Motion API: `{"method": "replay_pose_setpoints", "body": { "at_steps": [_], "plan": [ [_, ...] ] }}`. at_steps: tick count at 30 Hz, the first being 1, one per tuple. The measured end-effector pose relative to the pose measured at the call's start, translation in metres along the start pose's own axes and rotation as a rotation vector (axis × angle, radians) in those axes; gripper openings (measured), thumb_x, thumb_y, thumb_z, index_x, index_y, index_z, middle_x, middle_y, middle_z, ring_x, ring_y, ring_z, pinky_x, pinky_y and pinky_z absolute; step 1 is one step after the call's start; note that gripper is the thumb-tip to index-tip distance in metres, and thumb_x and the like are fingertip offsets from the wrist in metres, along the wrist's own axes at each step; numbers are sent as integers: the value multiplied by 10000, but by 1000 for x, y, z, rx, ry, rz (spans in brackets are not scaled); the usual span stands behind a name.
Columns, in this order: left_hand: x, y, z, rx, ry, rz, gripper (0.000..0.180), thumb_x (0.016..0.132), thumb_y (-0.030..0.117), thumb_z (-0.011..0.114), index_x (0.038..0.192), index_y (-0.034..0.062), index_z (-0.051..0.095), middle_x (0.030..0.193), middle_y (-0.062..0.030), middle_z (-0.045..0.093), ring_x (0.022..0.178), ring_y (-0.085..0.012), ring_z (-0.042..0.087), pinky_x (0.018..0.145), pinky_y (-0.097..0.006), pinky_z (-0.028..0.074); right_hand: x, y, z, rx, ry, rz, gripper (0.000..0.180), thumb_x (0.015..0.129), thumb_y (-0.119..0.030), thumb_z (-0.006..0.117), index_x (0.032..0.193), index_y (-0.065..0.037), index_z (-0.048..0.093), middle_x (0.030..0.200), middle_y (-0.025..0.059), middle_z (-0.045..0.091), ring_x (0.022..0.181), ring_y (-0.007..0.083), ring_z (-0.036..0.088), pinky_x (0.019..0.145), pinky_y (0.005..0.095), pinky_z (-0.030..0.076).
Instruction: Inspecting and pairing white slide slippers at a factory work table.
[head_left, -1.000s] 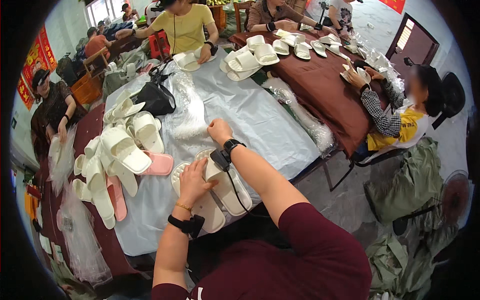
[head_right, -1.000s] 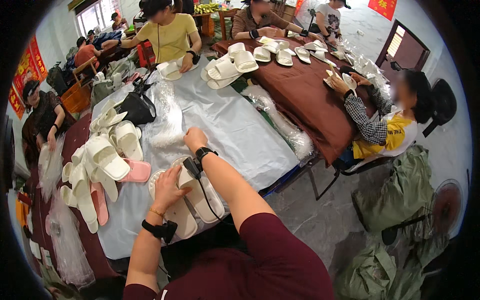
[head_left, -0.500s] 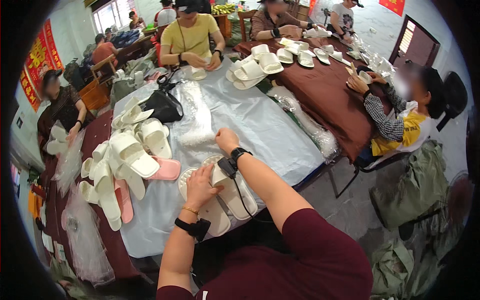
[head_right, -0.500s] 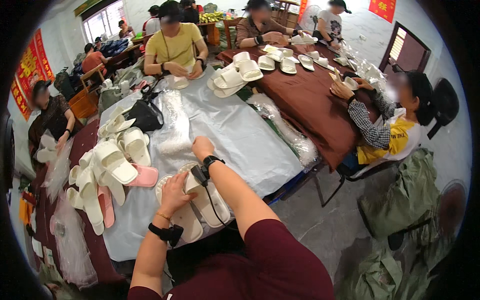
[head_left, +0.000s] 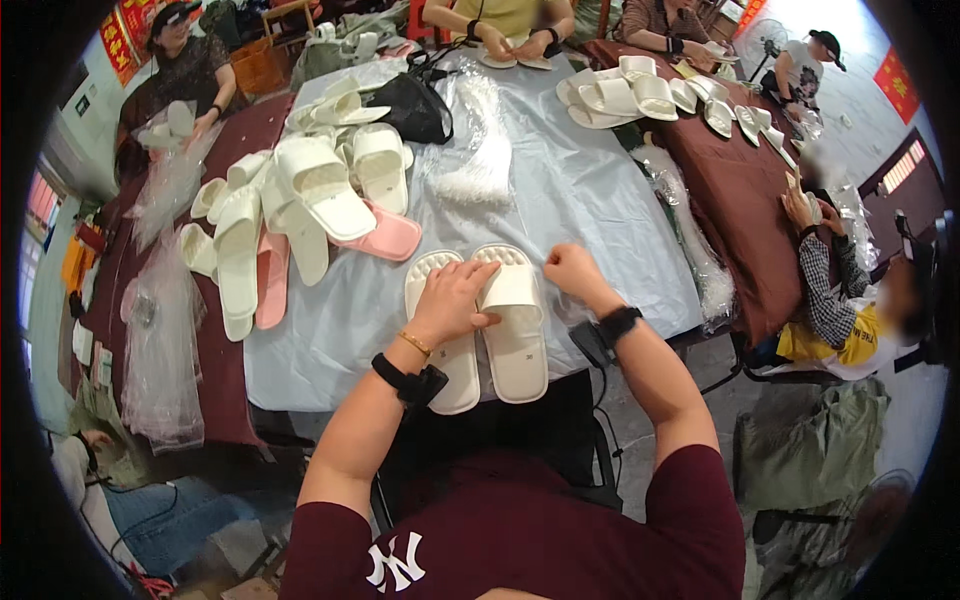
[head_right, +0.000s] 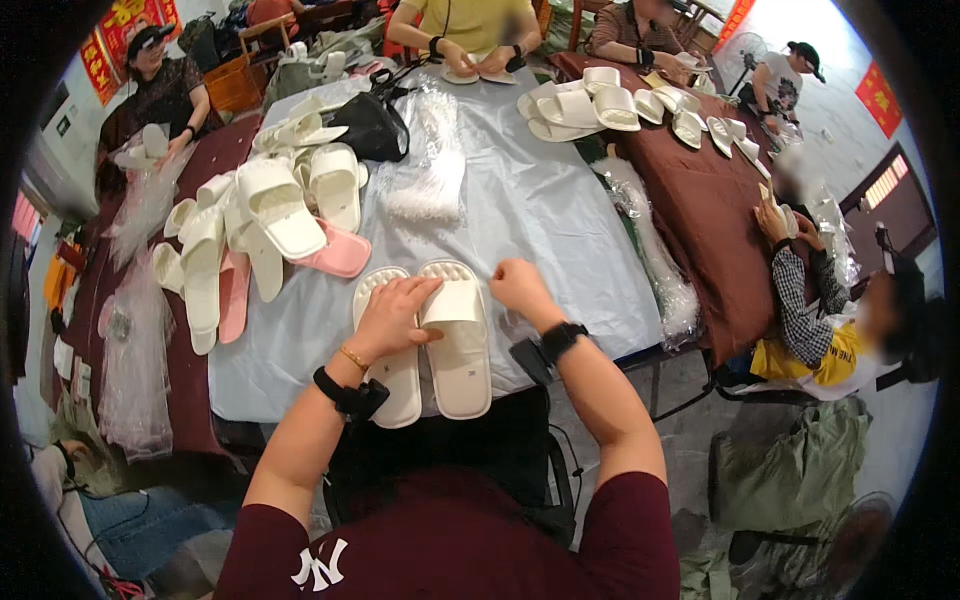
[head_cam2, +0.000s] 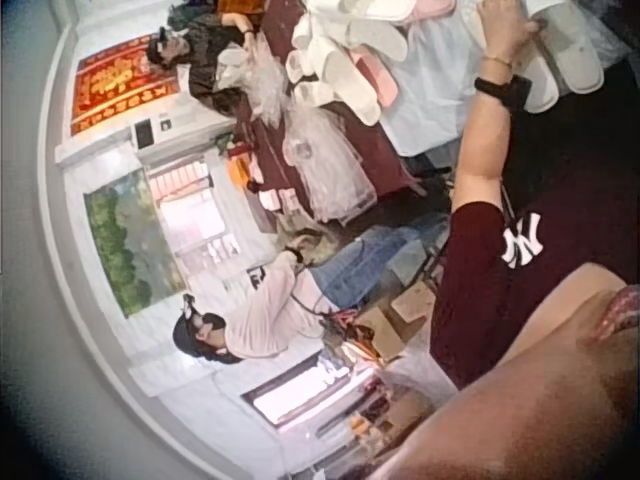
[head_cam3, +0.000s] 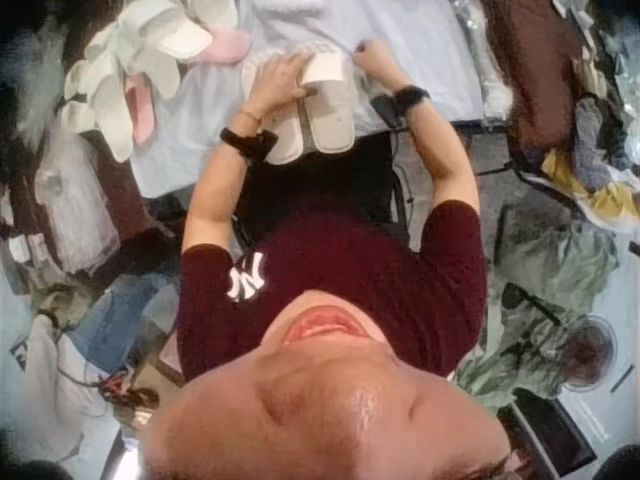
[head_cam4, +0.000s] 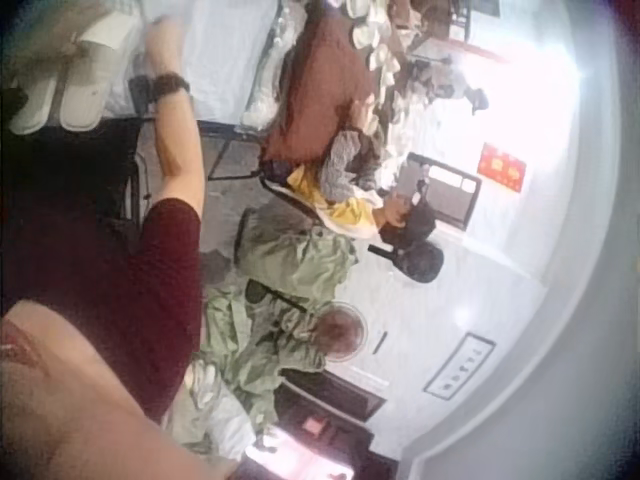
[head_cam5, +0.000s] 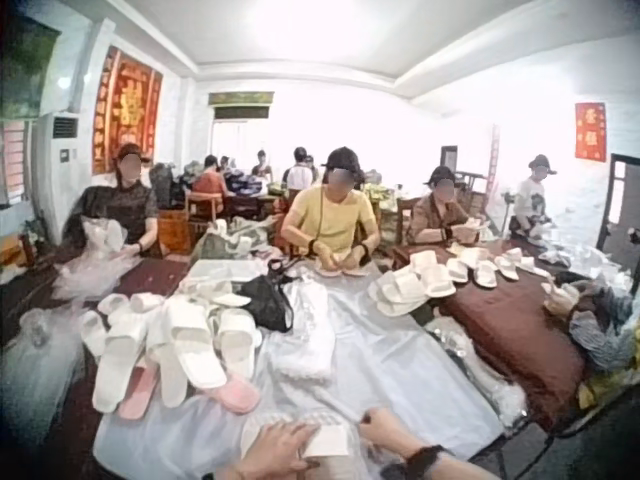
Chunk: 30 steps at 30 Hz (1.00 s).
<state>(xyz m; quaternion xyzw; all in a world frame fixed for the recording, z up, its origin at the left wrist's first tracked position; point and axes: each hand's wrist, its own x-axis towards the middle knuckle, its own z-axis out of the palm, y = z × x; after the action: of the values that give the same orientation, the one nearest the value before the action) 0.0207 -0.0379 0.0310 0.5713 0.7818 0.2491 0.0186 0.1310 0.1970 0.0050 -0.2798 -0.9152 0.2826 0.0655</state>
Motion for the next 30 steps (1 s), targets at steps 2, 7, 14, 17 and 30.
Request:
{"method": "replay_pose_setpoints", "body": {
  "at_steps": [2, 7, 14, 17, 30],
  "plan": [
    [0, 1, -1, -6, -8, -11, 778, 611, 343, 769, 1307, 155, 476, 1224, -79, 535, 1126, -278, 487, 970, -416, 339, -35, 1, -15, -47, -3, -18, 175, 717, -157, 569, 767, -15, 660, 766, 197, 650, 744, 371, 627, 669, 425, 502],
    [0, 18, -15, -17, 214, 185, 646, 659, 305, 764, 1245, 138, 547, 1202, -93, 545, 1115, -287, 500, 968, -414, 362, -112, -15, -58, 135, -208, 33, 136, 718, -125, 604, 748, 4, 635, 686, 138, 642, 628, 238, 608, 590, 334, 471],
    [-8, 62, 0, -248, 241, 485, 277, 742, 141, 698, 1006, 81, 642, 864, -53, 613, 791, -231, 597, 703, -357, 484, -151, -72, -73, 521, -410, -25, 70, 755, -54, 613, 779, 11, 619, 634, 25, 589, 605, 82, 532, 562, 252, 436],
    [-23, 67, -3, -352, 183, 412, 137, 786, 128, 673, 897, 50, 651, 796, -69, 614, 731, -236, 602, 658, -331, 494, -149, -73, -63, 669, -420, -75, 148, 790, -47, 619, 934, -12, 611, 731, 13, 584, 660, 52, 515, 589, 234, 429],
    [-74, 25, -30, -1267, -247, -454, 204, 918, 162, 559, 976, 6, 677, 813, -14, 633, 687, -64, 578, 639, -215, 470, -152, -89, -11, 351, -318, -286, 91, 831, -103, 602, 848, -23, 643, 757, 151, 632, 652, 307, 613, 585, 363, 478]
  ]
}}
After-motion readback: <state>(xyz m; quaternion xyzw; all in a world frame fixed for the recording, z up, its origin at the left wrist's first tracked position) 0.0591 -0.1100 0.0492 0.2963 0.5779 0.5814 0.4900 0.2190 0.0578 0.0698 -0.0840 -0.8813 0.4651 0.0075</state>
